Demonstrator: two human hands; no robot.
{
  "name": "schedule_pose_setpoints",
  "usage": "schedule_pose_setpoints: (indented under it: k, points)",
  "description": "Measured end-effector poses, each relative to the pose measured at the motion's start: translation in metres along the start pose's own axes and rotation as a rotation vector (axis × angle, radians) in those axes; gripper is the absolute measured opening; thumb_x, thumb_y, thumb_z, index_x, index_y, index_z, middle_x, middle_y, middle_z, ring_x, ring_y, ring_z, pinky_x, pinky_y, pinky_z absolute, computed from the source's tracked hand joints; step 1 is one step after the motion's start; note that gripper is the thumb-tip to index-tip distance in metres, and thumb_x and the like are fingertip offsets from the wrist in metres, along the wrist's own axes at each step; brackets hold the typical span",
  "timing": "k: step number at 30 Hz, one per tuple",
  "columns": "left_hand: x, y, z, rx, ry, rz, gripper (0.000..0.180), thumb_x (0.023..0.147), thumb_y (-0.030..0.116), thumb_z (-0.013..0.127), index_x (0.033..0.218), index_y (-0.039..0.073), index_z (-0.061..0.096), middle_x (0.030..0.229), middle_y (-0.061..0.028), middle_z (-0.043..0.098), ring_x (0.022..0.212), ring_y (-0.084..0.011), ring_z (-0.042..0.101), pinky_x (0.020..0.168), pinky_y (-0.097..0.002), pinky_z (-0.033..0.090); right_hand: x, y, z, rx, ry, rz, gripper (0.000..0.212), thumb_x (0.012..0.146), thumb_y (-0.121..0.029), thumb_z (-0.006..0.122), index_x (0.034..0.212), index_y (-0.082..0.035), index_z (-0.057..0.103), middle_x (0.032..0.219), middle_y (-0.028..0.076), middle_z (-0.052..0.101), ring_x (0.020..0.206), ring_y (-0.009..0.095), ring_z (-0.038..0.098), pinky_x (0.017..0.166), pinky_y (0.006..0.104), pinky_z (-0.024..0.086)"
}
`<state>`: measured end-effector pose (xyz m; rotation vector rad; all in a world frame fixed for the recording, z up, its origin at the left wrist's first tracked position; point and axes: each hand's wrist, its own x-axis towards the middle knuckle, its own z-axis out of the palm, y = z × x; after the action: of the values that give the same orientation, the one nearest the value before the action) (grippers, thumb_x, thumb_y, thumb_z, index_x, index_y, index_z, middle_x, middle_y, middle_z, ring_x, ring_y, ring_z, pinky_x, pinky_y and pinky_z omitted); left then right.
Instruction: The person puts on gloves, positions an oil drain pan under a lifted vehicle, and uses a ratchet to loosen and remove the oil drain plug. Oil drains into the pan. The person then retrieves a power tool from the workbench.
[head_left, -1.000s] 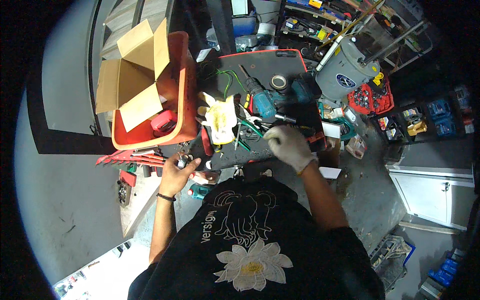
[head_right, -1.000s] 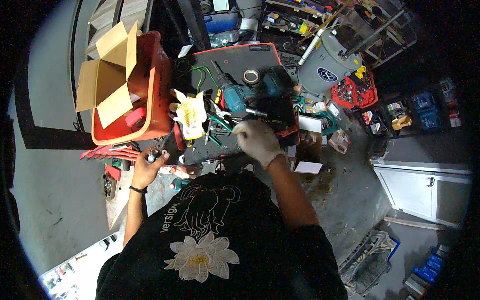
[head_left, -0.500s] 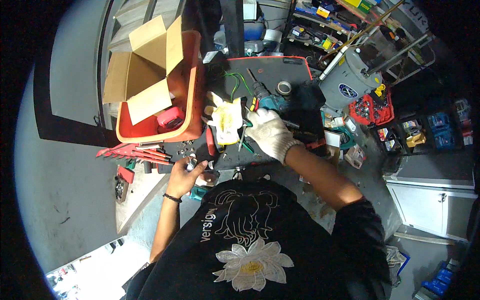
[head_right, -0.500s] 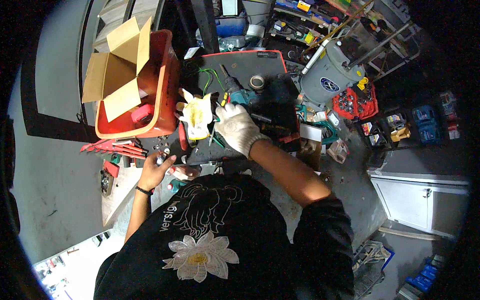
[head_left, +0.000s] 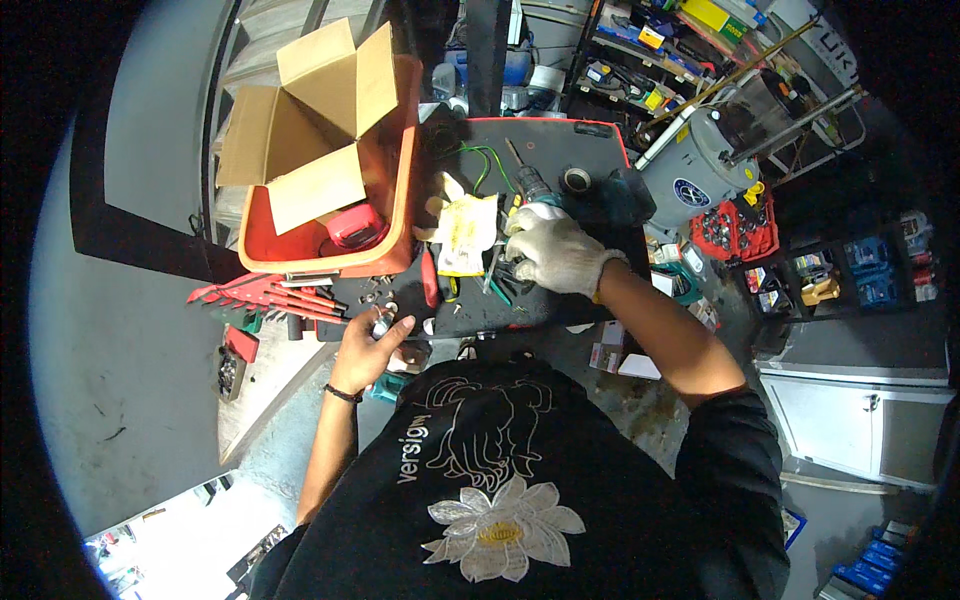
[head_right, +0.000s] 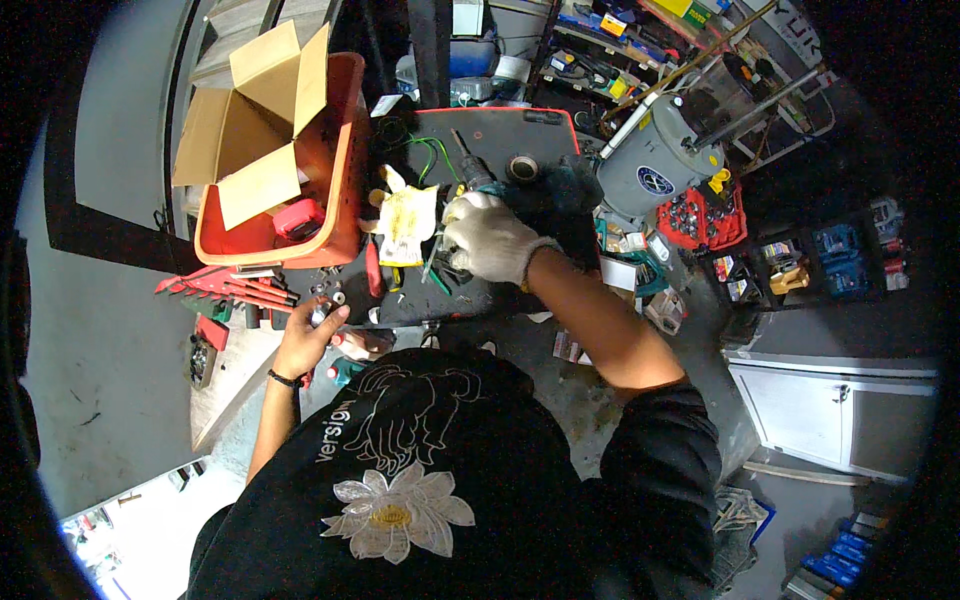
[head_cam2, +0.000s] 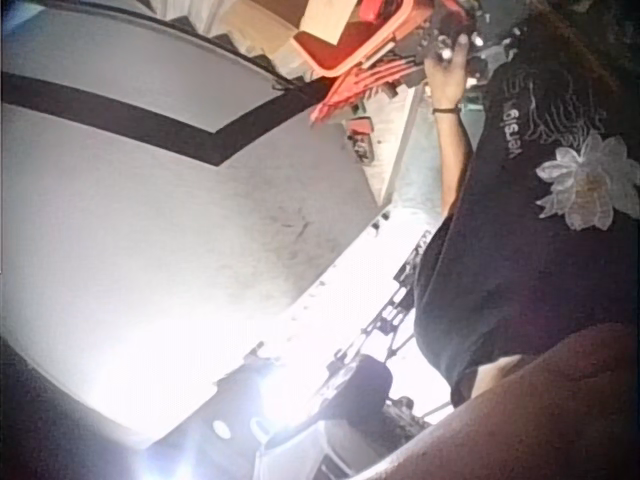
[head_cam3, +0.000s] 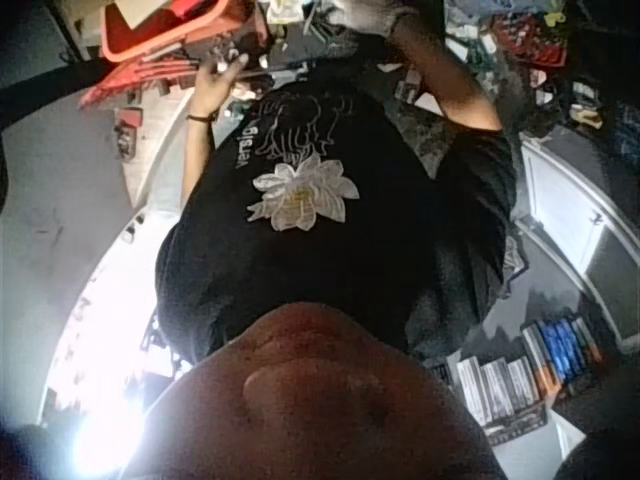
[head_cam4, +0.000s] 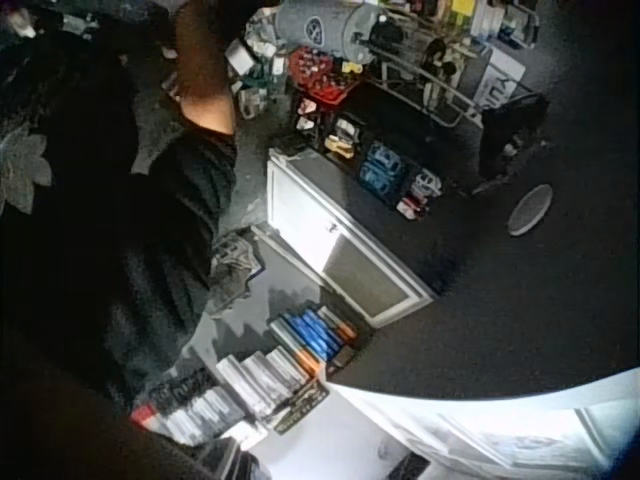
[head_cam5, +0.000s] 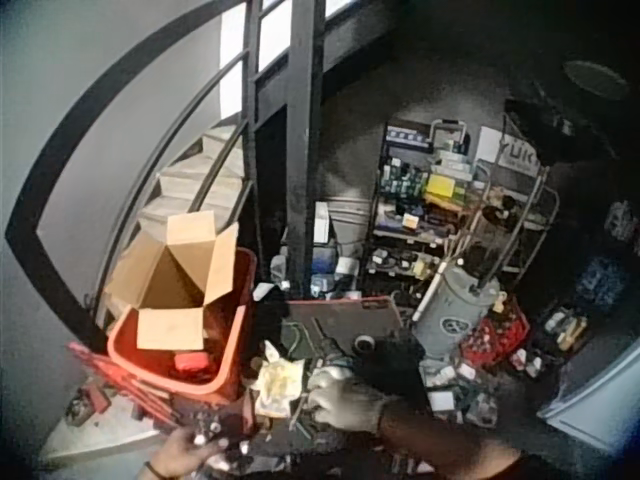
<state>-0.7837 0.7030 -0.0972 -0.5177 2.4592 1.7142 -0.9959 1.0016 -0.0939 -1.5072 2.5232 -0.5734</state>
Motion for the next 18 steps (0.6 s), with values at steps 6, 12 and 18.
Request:
schedule_pose_setpoints:
  k: [6,12,18]
  points:
    - [0.013,0.003,0.001,-0.358,-0.110,-0.084,0.024,0.101,0.025,0.066,0.109,0.003,0.064,0.081,0.0017,0.057,0.060,-0.0072,0.052,0.054,-0.0248,0.044,-0.002,-0.015,-0.017,0.136,0.027,0.067,0.027,0.079,-0.022,0.083,0.101,-0.009,0.073,0.126,0.013,0.062,0.129,0.035,0.053,0.110,0.0456,0.043]
    - [0.040,0.002,0.017,-0.300,-0.285,0.003,0.025,0.103,0.024,0.062,0.118,0.005,0.063,0.082,0.0041,0.058,0.063,-0.0053,0.050,0.055,-0.0231,0.039,-0.012,-0.035,0.000,0.158,0.117,0.144,0.030,0.079,-0.020,0.082,0.104,-0.007,0.072,0.127,0.012,0.061,0.130,0.035,0.051,0.112,0.0458,0.041]
    - [0.052,-0.010,0.047,-0.350,-0.510,-0.055,0.023,0.105,0.023,0.061,0.114,0.002,0.063,0.079,0.0038,0.054,0.067,-0.0051,0.049,0.060,-0.0240,0.041,-0.037,-0.050,0.029,0.562,0.236,0.392,0.030,0.090,-0.012,0.074,0.118,-0.001,0.070,0.130,0.014,0.063,0.119,0.026,0.062,0.103,0.0372,0.049]
